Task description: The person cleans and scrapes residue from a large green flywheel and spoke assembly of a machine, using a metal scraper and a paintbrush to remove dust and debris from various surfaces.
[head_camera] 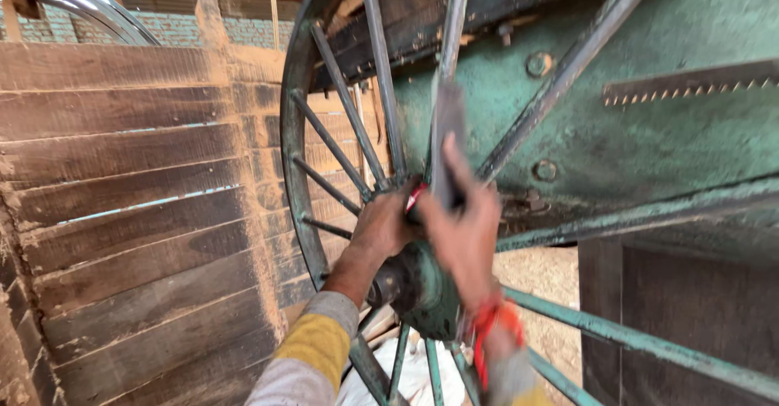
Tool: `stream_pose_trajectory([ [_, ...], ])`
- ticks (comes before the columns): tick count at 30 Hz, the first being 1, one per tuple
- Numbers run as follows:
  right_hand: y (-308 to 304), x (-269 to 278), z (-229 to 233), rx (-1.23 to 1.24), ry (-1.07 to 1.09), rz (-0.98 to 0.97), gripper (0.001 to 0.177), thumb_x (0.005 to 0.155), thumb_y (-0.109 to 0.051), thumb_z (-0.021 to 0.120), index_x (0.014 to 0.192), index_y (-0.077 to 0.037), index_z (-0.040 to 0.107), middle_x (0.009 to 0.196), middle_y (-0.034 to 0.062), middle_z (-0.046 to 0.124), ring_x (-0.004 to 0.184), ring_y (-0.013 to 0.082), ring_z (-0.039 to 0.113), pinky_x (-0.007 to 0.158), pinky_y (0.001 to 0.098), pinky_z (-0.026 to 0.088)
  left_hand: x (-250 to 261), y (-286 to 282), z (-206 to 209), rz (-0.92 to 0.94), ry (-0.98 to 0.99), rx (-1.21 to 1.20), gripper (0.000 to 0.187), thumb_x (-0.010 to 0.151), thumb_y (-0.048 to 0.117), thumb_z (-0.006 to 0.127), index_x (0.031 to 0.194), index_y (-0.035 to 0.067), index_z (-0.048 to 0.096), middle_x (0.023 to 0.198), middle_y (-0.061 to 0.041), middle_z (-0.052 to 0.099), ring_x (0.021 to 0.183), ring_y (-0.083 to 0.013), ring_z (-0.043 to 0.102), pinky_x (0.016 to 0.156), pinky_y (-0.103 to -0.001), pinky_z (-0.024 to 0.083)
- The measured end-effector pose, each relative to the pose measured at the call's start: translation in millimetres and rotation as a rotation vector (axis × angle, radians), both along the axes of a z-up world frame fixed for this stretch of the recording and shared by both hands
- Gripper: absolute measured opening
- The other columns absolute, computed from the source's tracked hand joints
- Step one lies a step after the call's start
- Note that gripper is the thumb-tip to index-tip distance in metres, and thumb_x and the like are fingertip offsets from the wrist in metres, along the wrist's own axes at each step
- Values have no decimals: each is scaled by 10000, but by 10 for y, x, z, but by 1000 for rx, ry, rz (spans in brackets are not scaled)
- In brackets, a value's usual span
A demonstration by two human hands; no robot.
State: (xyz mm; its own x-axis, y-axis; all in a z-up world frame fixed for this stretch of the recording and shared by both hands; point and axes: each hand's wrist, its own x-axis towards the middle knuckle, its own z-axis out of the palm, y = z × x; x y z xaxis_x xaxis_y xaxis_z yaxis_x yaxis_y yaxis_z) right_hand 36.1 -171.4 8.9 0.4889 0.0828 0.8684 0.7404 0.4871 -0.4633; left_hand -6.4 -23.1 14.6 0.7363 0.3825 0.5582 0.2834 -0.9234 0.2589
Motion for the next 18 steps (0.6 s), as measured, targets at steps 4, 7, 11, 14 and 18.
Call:
stream_pose_trajectory([
  [4, -96, 278, 669, -108, 186, -43, 754, 799, -98, 681, 1542, -155, 567, 1192, 208, 777, 762, 191, 570, 731, 387, 563, -5, -35, 4, -21, -17, 49, 1107, 587, 335, 978, 1516, 174, 397, 1241, -215, 674, 1189, -410, 626, 1001, -510, 494],
  [7, -80, 272, 304, 107, -208, -39, 730, 826, -53, 678, 1539, -18, 526, 1448, 221, 653, 1282, 236, 658, 1119, 350, 475, -6, -76, 1, 1, -31, 37, 1138, 550, 311, 984, 1513, 187, 391, 1260, -191, 672, 1190, -389, 632, 991, -504, 501],
  [11, -59, 105, 49, -30, -123, -149, 762, 738, -56, 730, 1488, -35, 596, 1318, 260, 667, 1155, 270, 670, 1017, 381, 496, -66, -135, 37, -9, -42, 47, 1078, 611, 311, 953, 1530, 189, 402, 1261, -187, 685, 1168, -388, 657, 979, -507, 520],
  [14, -147, 264, 715, -29, -52, -53, 746, 788, -113, 672, 1514, -70, 507, 1232, 170, 744, 975, 182, 693, 865, 289, 556, -44, -194, 82, 80, 68, -16, 1098, 613, 328, 966, 1537, 215, 385, 1251, -194, 679, 1178, -385, 646, 992, -507, 513],
  [18, -234, 301, 882, -5, 32, 91, 750, 793, -109, 657, 1530, -80, 519, 1237, 169, 756, 849, 165, 622, 715, 253, 531, -42, -268, 89, 103, 54, 4, 1104, 614, 319, 975, 1536, 208, 378, 1242, -208, 681, 1169, -385, 655, 993, -508, 518],
])
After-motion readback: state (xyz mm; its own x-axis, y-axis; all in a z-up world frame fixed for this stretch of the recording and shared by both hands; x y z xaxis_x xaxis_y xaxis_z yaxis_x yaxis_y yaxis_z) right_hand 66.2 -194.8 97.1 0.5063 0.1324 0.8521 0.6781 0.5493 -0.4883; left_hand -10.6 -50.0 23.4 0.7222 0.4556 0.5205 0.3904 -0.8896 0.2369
